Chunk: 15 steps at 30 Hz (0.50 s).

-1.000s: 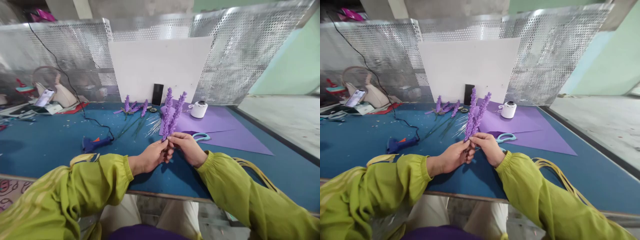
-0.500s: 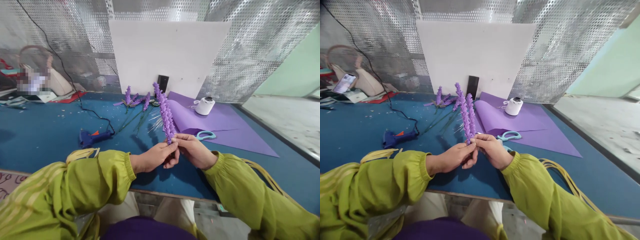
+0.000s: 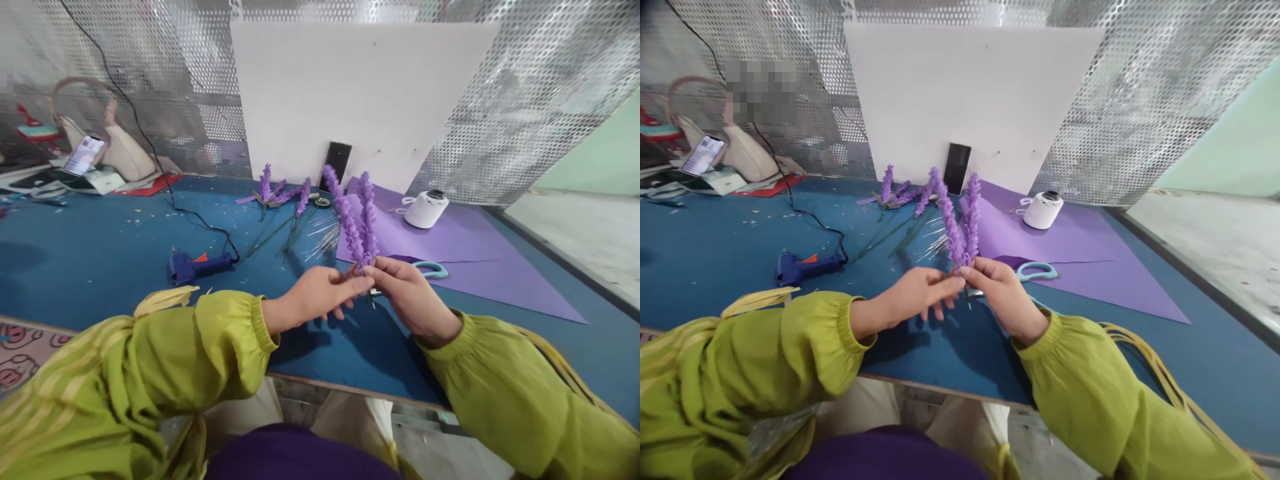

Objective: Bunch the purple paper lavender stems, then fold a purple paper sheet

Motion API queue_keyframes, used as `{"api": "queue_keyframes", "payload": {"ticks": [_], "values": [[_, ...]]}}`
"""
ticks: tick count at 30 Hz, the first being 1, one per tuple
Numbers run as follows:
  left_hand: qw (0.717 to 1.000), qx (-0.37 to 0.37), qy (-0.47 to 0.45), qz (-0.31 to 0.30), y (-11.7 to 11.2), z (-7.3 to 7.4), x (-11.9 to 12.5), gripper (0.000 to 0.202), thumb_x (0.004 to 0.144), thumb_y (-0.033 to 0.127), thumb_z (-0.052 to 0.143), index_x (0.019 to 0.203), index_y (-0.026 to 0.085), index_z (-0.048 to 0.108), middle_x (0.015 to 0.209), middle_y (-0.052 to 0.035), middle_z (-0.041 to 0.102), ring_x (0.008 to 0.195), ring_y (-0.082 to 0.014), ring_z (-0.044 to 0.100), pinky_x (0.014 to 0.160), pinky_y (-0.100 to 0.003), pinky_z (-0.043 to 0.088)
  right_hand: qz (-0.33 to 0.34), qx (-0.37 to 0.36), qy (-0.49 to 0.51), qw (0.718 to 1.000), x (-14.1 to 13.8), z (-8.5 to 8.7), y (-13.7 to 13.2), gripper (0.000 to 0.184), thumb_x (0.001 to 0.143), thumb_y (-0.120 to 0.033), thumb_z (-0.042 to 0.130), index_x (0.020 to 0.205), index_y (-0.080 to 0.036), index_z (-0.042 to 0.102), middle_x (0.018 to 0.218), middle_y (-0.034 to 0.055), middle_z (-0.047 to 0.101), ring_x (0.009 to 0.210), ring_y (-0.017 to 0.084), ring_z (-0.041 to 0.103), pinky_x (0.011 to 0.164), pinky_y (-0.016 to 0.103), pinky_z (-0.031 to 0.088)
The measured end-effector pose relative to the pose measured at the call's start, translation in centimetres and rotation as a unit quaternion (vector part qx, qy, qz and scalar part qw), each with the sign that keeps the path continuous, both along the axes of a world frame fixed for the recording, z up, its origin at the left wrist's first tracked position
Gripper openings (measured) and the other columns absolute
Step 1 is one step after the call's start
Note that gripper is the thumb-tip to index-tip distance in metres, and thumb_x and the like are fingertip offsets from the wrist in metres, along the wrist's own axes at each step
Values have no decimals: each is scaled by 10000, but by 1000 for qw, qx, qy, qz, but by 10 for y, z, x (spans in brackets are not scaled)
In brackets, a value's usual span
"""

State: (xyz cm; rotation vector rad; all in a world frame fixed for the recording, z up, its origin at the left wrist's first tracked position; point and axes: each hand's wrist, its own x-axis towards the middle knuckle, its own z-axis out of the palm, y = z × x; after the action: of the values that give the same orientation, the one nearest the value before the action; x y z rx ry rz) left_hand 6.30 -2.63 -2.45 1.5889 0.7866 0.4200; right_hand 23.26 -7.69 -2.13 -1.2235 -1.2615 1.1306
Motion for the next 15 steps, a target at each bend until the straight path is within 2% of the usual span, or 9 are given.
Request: {"api": "queue_keyframes", "payload": {"ticks": [2, 3, 5, 7, 10, 15], "values": [[994, 39, -28, 97, 9, 8, -2, 459, 809, 592, 609, 791, 134, 644, 746, -56, 639, 596, -132, 583, 465, -223, 385, -27, 14, -41, 999, 2, 1, 1, 278, 810, -430, 696, 728, -174, 624, 671, 3, 659, 631, 123, 610, 609, 252, 467], [989, 28, -75, 121, 13, 10, -3, 401, 806, 537, 647, 840, 138, 650, 796, -51, 649, 674, -129, 598, 535, -217, 418, -30, 11, -57, 998, 1, 2, 1, 293, 805, -441, 698, 713, -177, 610, 629, 0, 648, 610, 126, 609, 596, 254, 459], [978, -39, -175, 110, 22, 13, -3, 299, 820, 427, 681, 903, 142, 649, 890, -46, 662, 805, -123, 609, 701, -228, 460, -4, -6, -78, 997, -2, 2, -1, 314, 805, -473, 686, 726, -181, 600, 590, 6, 653, 576, 135, 609, 575, 264, 447], [960, -125, -239, 79, 29, 13, -2, 227, 854, 354, 661, 894, 132, 637, 884, -43, 660, 801, -116, 608, 763, -254, 467, 41, -15, -99, 994, -6, 2, -3, 327, 811, -495, 667, 750, -181, 601, 599, 21, 678, 559, 136, 599, 568, 270, 443], [936, -195, -285, 71, 33, 10, -1, 136, 892, 248, 616, 863, 116, 628, 786, -26, 635, 691, -104, 586, 699, -254, 466, 90, -29, -115, 989, -10, -2, -3, 329, 838, -496, 630, 748, -181, 597, 622, 31, 698, 554, 127, 583, 573, 273, 457], [921, -236, -294, 100, 31, 10, 0, 101, 917, 149, 553, 899, 106, 642, 766, -41, 659, 664, -110, 604, 680, -247, 479, 104, -48, -121, 986, -9, -6, -3, 294, 830, -459, 643, 764, -173, 630, 676, 36, 706, 614, 130, 617, 608, 272, 499]]}}
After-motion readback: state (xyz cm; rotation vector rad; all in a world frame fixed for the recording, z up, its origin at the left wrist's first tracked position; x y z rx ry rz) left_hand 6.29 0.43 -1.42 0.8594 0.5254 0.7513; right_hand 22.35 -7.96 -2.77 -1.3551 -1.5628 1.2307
